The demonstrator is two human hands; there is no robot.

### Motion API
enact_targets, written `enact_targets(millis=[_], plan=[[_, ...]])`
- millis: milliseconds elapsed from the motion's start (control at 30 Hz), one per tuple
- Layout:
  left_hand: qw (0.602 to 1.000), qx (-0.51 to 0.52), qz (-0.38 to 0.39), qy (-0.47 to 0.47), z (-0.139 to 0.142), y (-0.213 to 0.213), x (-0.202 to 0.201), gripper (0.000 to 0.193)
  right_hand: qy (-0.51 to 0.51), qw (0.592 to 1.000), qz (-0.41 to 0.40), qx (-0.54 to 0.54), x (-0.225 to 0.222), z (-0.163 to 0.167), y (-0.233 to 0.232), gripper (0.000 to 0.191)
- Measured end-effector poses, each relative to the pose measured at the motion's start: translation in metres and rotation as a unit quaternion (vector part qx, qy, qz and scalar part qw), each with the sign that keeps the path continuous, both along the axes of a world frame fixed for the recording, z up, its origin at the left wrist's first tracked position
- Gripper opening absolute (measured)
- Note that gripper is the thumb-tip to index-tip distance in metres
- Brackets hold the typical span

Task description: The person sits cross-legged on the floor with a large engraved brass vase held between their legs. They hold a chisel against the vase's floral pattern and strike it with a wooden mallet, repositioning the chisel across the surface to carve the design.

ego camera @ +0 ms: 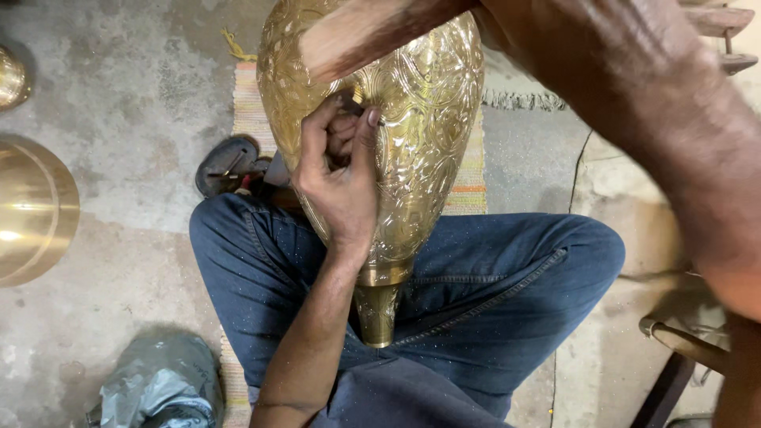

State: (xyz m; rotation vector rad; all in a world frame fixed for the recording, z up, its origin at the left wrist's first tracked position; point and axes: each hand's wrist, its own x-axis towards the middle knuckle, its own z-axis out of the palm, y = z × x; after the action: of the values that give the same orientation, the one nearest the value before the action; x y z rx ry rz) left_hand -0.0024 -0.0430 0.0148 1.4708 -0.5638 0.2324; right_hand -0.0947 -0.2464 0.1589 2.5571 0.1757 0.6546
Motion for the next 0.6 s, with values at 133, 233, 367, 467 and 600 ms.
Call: enact_targets(millis=[133, 233, 367, 467, 600], plan=[[1.000, 0.003, 0.006, -0.010, 0.0028, 0.0014, -0.0021, 0.033, 0.006, 1.000, 0.002, -0.016, -0.0076, -0.0020, -0.0005, 0.017], [1.000, 0.013, 0.011, -0.015, 0.0038, 0.0016, -0.0024, 0.032, 0.007, 1.000, 0.000, -0.019, -0.0083, -0.0026, 0.0001, 0.017], [1.000, 0.002, 0.000, 0.004, 0.0031, 0.0021, -0.0012, 0.034, 0.010, 1.000, 0.006, -0.020, -0.0075, -0.0027, 0.0039, 0.016], [1.000, -0.008, -0.015, -0.010, 0.0019, 0.0024, -0.0018, 0.017, 0.011, 1.000, 0.010, -0.017, -0.0059, -0.0038, 0.0048, 0.016], [1.000, -0.007, 0.000, 0.004, 0.0011, 0.0012, -0.0012, 0.033, 0.014, 1.000, 0.004, -0.014, -0.0108, -0.0058, 0.0036, 0.016]])
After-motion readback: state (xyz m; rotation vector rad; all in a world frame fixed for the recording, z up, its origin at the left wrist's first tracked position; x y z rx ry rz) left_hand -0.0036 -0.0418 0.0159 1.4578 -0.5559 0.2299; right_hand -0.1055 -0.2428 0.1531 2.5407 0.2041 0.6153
